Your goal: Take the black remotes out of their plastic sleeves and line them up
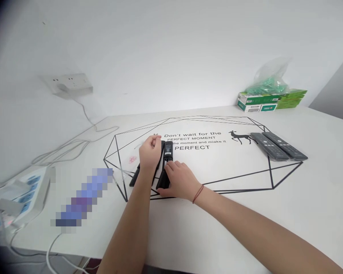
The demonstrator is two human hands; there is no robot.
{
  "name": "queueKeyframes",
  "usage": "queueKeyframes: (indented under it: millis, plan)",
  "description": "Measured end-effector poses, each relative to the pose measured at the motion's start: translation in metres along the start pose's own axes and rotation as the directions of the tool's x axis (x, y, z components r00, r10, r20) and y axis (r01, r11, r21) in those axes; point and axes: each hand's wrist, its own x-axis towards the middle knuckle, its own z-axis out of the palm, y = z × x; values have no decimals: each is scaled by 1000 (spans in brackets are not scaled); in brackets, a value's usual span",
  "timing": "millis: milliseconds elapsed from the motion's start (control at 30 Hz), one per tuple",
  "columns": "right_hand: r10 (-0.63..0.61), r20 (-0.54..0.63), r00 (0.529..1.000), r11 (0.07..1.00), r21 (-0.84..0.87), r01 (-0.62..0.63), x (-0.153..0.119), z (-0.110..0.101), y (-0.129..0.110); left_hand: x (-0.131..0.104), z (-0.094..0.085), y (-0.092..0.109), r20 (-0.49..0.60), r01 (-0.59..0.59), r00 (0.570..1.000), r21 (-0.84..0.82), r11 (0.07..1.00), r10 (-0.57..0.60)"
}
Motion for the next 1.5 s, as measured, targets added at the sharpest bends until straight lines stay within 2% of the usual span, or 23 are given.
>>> queueKeyframes:
  millis: [100, 233, 367, 467, 600, 733, 867, 1000, 1067, 1200, 1400, 1433, 1500]
  plan:
    - [-1, 6, 1000, 1000, -7, 1, -17, -11, 4, -4, 4, 2, 122, -9, 992, 184, 983, -14]
    - [-6, -10, 1000, 1000, -6, 6, -47, -25, 11, -15, 15, 3, 332, -12, 929, 464, 886, -161]
    - [-22, -6, 1000, 1000, -17, 22, -66, -34, 14, -26, 26, 6, 401, -14, 886, 523, 852, -232]
    - [-39, 22, 999, 998, -52, 40, -69, -37, 12, -31, 30, 6, 422, -58, 880, 551, 833, -218]
    - [-66, 70, 995, 995, -73, 71, -72, -43, 11, -33, 33, 3, 415, -107, 897, 543, 833, -155]
    - [-30, 60, 998, 994, -101, 36, -77, -50, 12, -34, 36, 1, 392, -109, 910, 534, 838, -131]
    - [68, 35, 997, 963, -264, -56, -77, -53, 14, -35, 35, 3, 431, -127, 890, 551, 825, -151]
    - [215, 47, 975, 923, -337, -187, -78, -54, 18, -34, 32, 3, 467, -83, 848, 584, 807, -251]
    - [232, 84, 969, 929, -313, -196, -77, -56, 20, -34, 32, 2, 477, -78, 841, 575, 814, -256]
    - [233, 130, 964, 955, -216, -202, -74, -58, 25, -35, 34, 4, 480, -105, 855, 529, 842, -195]
    - [223, 113, 968, 971, -108, -211, -72, -58, 25, -36, 38, 5, 491, -62, 851, 447, 892, -186]
    - [228, 113, 967, 971, -99, -217, -72, -57, 25, -36, 38, 6, 495, -50, 849, 420, 906, -182]
    - [247, 113, 962, 969, -55, -242, -72, -56, 27, -34, 37, 6, 496, 89, 848, 217, 972, -188]
